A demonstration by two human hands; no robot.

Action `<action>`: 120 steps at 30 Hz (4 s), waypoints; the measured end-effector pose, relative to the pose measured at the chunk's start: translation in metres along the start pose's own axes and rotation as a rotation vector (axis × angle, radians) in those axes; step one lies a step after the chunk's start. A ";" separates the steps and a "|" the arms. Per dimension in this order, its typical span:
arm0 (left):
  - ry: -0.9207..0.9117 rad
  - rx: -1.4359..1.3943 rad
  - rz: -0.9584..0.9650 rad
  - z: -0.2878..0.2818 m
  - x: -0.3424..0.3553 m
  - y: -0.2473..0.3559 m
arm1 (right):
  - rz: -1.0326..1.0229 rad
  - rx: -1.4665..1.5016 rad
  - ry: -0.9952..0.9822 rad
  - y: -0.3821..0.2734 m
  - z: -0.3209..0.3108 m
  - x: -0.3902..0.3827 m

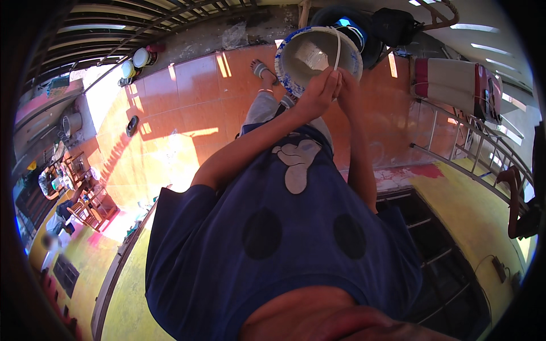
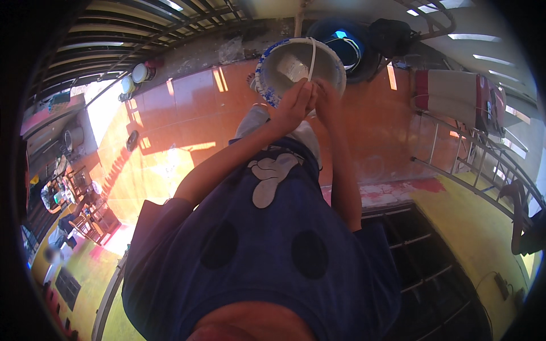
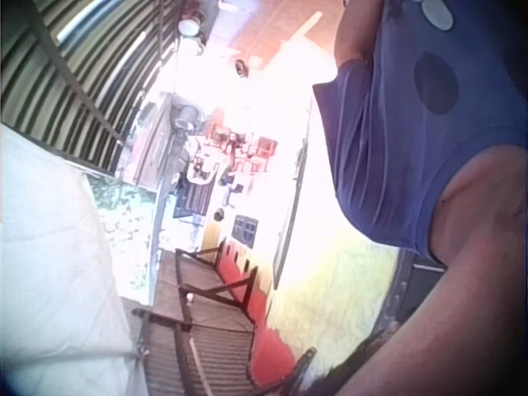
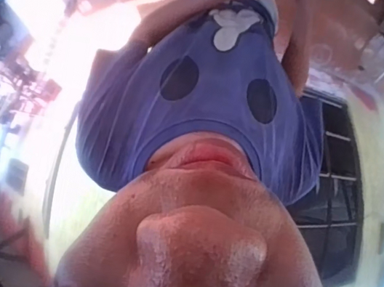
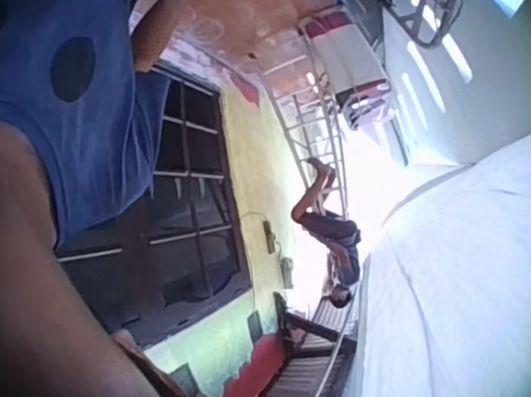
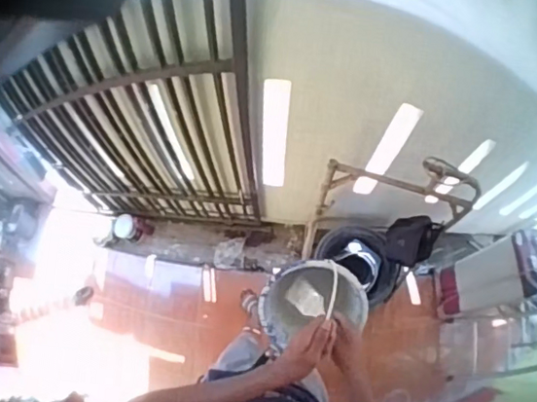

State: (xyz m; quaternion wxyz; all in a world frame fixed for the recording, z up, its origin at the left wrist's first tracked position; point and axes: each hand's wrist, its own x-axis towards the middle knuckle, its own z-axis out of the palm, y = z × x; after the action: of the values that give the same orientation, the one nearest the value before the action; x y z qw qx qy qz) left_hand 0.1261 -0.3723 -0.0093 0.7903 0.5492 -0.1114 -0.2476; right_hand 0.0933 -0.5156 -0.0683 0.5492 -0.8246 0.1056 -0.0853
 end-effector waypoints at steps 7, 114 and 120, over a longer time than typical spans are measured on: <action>0.025 -0.116 -0.161 -0.019 -0.002 0.019 | 0.459 0.422 -0.108 -0.026 -0.025 -0.041; 0.587 -0.127 0.045 -0.131 0.060 0.077 | 0.233 0.824 -0.463 -0.102 0.061 0.131; 0.513 -0.152 0.069 -0.143 0.068 0.081 | 0.166 -0.152 -0.359 -0.054 0.024 0.116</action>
State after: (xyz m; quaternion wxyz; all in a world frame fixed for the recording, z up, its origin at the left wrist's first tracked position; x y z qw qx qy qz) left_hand 0.2701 -0.2687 0.0056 0.8397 0.5289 0.0930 -0.0807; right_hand 0.2159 -0.5050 -0.0249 0.5006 -0.8541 0.0799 0.1167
